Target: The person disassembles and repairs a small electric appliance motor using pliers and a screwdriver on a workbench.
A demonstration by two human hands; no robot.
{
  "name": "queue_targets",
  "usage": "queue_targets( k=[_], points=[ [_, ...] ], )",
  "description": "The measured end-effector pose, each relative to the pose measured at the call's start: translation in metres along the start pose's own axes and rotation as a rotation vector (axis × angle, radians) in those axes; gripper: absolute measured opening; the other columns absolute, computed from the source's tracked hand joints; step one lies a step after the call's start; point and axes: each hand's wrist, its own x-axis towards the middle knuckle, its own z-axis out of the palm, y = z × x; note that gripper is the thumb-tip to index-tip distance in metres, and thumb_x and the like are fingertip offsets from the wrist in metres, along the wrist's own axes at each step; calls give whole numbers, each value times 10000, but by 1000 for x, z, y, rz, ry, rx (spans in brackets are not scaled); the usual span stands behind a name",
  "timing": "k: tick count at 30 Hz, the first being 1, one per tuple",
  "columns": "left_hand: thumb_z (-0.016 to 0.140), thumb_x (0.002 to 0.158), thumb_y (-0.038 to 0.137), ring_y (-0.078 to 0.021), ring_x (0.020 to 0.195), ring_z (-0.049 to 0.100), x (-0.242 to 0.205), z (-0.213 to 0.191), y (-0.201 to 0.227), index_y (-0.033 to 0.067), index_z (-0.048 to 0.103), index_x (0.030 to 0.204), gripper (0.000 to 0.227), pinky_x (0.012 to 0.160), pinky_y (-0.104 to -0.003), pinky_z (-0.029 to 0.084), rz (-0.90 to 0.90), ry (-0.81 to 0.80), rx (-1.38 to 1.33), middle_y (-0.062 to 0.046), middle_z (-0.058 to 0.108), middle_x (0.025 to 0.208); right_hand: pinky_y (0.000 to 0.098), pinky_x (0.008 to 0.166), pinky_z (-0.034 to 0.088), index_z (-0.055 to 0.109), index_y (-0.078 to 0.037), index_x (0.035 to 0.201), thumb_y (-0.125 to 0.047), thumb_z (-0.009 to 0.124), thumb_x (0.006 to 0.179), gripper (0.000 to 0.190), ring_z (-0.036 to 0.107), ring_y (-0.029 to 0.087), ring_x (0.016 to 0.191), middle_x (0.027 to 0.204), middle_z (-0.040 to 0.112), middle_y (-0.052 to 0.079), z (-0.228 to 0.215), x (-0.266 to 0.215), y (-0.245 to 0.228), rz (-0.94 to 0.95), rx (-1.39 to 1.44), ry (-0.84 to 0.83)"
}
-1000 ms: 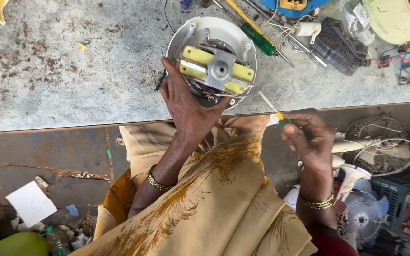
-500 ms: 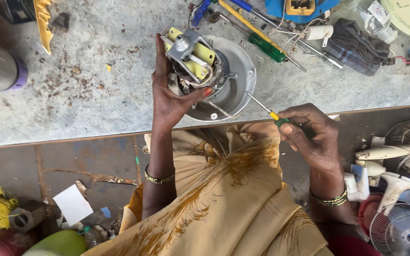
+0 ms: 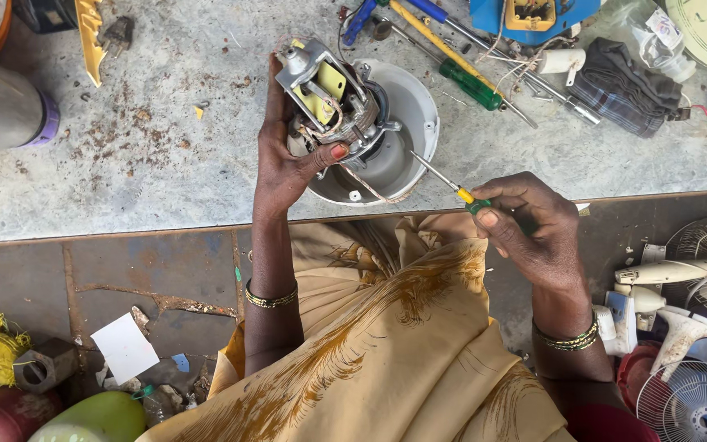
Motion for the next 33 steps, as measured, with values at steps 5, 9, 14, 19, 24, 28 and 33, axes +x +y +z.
queue_targets(
  k=[5,9,14,19,24,28,33],
  points=[
    [996,730,423,-292,1435,585,-2,0,-3,79,43,1711,1411,1277,-454,509,14,-10,12,-218,497,1598,163,478,362,648,28,1198,-119,705,1005,249,532,15,559,734,661,45,2,0,-3,17,-4,-23],
    [998,734,430,-298,1443,588,-3,-2,-6,92,53,1717,1405,1254,-444,510,13,-9,27,-224,506,1597,164,477,363,648,26,1195,-124,705,1003,251,527,13,563,757,678,51,2,-3,-3,36,-18,-23],
    [997,744,429,-307,1460,581,-3,-2,-8,93,58,1674,1364,1261,-448,510,37,-10,28,-225,496,1609,164,486,362,650,21,1198,-121,707,1007,244,527,12,564,747,670,45,1,-4,-2,30,-62,-40],
    [995,754,418,-350,1412,620,1,1,-3,105,-14,1673,1401,1236,-498,530,-7,42,-44,-269,553,1550,161,466,363,649,18,1192,-120,700,996,245,533,10,556,752,679,43,1,-4,-3,32,-78,-53],
    [883,768,562,-358,1426,599,1,-7,-21,66,115,1675,1287,1216,-511,515,-24,192,39,-272,539,1554,161,473,377,645,19,1191,-114,691,996,240,560,14,586,773,687,45,-1,-6,-4,58,-86,-54],
    [864,774,585,-402,1437,528,-11,-11,-45,47,183,1644,1230,1192,-583,461,-112,357,-20,-270,479,1573,162,489,392,652,18,1192,-115,693,991,245,553,13,598,804,696,50,-2,-5,-3,64,-78,-66],
    [821,850,542,-419,1623,159,-30,-31,-45,77,324,1657,1055,1271,-651,246,-193,378,297,-250,123,1750,177,488,375,654,16,1181,-103,700,988,231,503,16,559,772,685,51,2,-1,-5,73,-123,-63]
  ],
)
